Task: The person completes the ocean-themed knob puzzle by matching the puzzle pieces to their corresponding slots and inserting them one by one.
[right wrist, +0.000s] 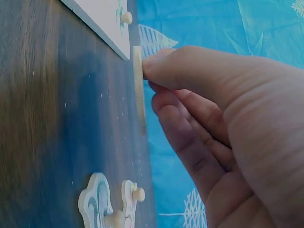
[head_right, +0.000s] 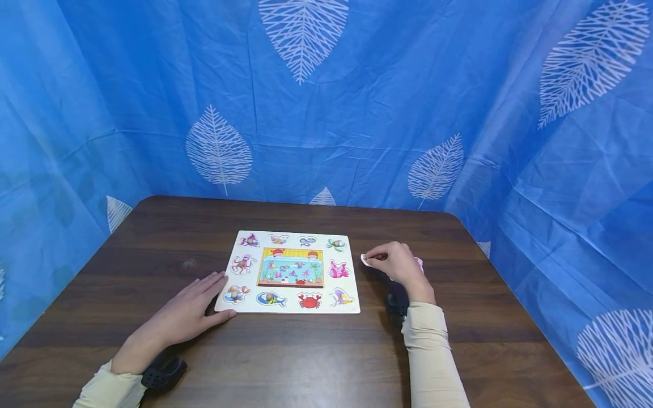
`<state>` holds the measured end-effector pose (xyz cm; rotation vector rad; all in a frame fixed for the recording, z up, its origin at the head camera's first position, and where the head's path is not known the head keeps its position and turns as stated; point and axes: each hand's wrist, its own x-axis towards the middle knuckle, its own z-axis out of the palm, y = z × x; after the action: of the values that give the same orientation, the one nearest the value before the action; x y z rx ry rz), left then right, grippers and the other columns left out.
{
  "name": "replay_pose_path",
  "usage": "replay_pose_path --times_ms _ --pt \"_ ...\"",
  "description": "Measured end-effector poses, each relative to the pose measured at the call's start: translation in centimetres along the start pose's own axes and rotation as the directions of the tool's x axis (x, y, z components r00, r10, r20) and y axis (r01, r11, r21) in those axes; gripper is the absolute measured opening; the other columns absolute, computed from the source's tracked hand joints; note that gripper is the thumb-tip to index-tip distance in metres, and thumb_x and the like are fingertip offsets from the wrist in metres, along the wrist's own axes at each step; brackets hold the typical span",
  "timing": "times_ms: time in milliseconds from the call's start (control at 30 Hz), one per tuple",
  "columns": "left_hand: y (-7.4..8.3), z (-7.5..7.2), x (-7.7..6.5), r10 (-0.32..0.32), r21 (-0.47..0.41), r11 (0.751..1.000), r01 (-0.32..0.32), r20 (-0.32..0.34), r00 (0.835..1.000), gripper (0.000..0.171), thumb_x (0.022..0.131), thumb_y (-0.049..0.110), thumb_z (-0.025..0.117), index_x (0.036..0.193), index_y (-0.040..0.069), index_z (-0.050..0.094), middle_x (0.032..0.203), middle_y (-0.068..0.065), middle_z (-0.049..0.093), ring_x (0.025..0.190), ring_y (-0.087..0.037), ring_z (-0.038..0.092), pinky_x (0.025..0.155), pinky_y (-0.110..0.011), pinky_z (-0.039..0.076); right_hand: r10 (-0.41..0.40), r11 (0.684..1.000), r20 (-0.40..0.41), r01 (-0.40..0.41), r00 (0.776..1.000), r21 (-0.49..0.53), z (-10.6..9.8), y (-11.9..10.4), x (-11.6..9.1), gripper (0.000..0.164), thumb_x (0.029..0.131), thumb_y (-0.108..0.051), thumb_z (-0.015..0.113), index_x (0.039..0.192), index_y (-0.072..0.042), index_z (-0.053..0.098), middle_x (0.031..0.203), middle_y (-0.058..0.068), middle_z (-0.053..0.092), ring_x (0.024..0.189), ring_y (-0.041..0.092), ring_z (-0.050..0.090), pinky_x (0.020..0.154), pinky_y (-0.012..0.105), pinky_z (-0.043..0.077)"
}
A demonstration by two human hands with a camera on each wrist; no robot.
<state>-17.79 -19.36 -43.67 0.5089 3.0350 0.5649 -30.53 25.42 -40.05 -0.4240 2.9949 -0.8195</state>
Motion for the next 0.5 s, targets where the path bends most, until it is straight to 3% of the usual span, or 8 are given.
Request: replay_pose_path --times_ms 500 --pt "-0.1 0.1 0.0 -0.012 -0.007 1.0 0.012 0.003 1.0 0.083 0.095 0.051 0.07 0.152 -0.004 0.045 0.158 -0.026 0.043 0.148 -0.044 0.039 0.12 -0.063 0.032 -0.063 0.998 -0.067 0.063 0.996 0.0 1.7 -2.2 1.4 0.014 0.092 -0.018 0.08 0.104 -0.012 0.081 0.097 0.005 0.078 0.083 0.02 0.065 0.079 0.036 0.059"
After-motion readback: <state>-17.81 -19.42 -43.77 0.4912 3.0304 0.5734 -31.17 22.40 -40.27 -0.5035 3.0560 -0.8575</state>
